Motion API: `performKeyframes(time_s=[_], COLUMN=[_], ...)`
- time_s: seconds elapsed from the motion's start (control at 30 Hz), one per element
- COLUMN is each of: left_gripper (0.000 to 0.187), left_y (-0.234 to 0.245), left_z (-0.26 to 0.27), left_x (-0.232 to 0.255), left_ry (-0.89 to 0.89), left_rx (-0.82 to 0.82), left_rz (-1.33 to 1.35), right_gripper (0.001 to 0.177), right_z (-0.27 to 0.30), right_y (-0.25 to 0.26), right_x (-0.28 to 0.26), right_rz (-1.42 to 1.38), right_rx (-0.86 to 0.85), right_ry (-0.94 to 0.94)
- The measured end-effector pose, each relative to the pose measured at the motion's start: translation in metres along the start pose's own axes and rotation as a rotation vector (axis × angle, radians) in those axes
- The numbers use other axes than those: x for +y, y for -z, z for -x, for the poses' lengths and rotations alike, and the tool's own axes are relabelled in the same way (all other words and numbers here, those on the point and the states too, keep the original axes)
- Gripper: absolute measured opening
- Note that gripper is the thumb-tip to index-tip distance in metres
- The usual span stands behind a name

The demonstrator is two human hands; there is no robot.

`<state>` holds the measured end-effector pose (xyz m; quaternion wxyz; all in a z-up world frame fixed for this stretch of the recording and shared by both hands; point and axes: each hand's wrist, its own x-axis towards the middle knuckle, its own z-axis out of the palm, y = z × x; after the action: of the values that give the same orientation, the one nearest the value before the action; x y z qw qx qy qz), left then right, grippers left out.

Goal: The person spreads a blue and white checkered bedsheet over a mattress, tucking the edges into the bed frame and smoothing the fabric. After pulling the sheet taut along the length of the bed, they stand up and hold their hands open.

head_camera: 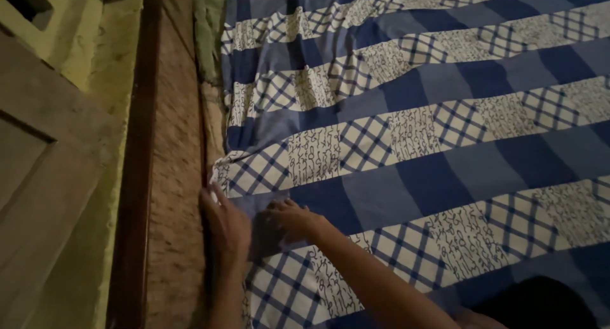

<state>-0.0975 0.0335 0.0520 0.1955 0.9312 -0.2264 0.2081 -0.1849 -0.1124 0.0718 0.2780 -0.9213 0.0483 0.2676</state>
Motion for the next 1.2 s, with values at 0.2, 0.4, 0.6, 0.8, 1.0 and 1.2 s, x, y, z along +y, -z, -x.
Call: performKeyframes(time_s=[0.2,0.4,0.6,0.8,1.0,1.2], left_gripper=[0.078,0.081,0.077,0.065,0.055,0.039], left_y=[0.021,0.032,-0.023,-0.034,-0.058,-0.066], left_z=[0.089,0.096,0.118,0.107,0.082,0.078], left_x=[-0.002,-0.001,-0.038,-0.063,-0.088,-0.095], left_ry=[0.301,0.310,0.200,0.226,0.267,0.347], left_rx=[-0.301,-0.321,-0.171,-0.130,-0.110,-0.217], left_rz=[-0.158,-0.201,-0.168,-0.031,0.144,0.281], right_gripper=[0.071,0.048,0.055,0.065,0.042,0.055], right_z=[-0.043,0.015,-0.034,-0.076,-0.061,-0.103], right_y=[-0.039,0.011,-0.049,-0.072,-0.060,-0.094], right_x=[0.061,0.013,0.039,-0.015,-0.053,0.013], right_rz=[-0.227,-0.160,0.119,0.112,0.009,-0.672], right_rx=[0.204,0.043,0.046,0.229,0.141,0.509], right_ry=[0.162,-0.030,0.271,0.611,0.436,0.425])
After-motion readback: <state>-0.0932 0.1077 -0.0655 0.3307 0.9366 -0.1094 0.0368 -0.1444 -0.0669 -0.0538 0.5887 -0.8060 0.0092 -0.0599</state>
